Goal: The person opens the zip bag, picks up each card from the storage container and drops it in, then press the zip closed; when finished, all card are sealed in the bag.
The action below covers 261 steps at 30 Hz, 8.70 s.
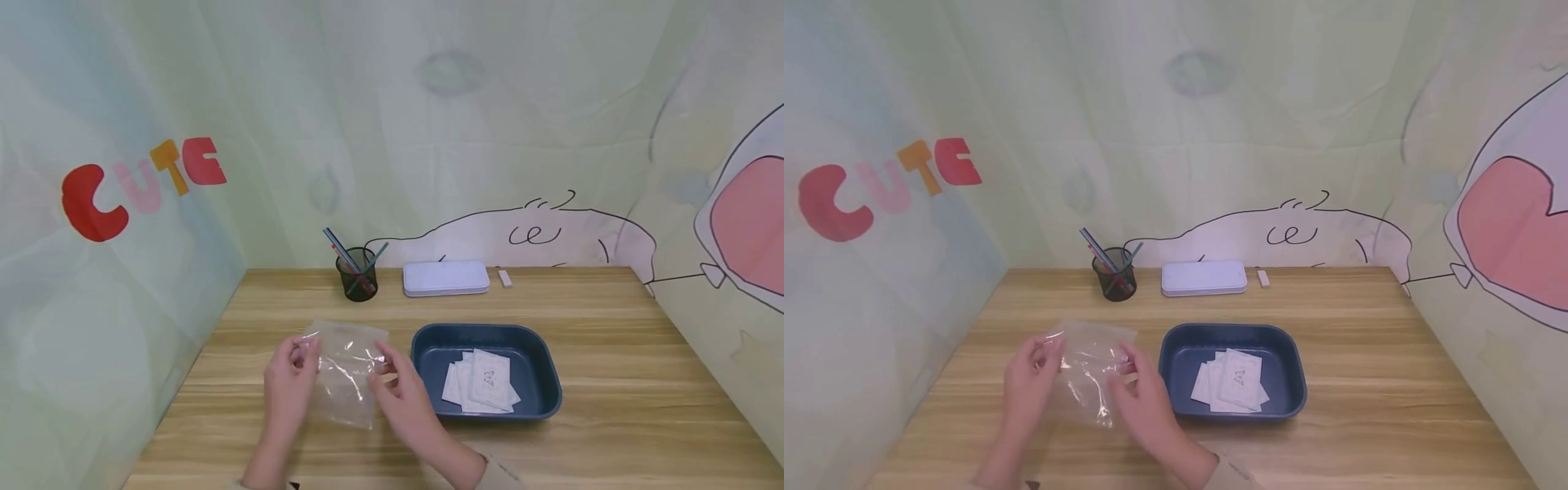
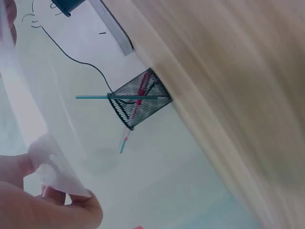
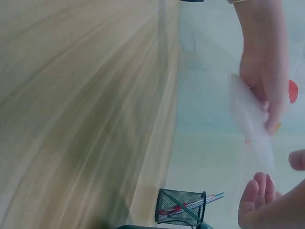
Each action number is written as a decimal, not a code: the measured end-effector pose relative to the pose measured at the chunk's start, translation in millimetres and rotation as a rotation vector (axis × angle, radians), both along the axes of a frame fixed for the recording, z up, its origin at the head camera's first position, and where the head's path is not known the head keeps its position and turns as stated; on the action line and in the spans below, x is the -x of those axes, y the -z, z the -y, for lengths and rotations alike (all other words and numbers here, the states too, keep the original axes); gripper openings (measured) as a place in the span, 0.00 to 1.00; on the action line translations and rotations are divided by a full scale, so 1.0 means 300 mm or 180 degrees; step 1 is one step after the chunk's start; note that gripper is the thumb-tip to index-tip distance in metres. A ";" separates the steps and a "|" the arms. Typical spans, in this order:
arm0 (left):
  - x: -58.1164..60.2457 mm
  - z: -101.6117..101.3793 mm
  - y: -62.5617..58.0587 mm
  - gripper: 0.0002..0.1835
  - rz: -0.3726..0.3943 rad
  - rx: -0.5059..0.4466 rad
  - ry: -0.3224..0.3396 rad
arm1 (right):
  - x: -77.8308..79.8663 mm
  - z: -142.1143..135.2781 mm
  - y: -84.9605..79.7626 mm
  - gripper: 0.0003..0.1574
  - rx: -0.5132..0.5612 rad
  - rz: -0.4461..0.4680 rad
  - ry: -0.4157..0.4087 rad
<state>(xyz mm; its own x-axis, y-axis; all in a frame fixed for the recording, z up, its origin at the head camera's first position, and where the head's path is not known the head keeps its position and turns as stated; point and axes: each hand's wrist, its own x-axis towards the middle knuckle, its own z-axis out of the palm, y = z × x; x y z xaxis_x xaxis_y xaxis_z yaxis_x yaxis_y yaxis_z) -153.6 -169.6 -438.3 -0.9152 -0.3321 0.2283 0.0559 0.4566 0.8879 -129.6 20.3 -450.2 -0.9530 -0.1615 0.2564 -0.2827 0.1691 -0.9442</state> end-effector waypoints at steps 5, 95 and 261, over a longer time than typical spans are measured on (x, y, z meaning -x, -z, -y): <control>-0.028 -0.042 -0.038 0.13 -0.0397 0.0398 0.0032 | 0.014 -0.019 -0.025 0.32 0.0330 0.0077 0.0238; -0.094 -0.437 -0.188 0.10 -0.0884 -0.0310 0.1710 | 0.018 -0.380 -0.258 0.07 -0.0440 -0.0605 -0.0112; -0.045 -0.337 -0.133 0.51 -0.0852 0.1792 0.1444 | 0.105 -0.571 -0.168 0.06 -0.1695 -0.0335 0.0586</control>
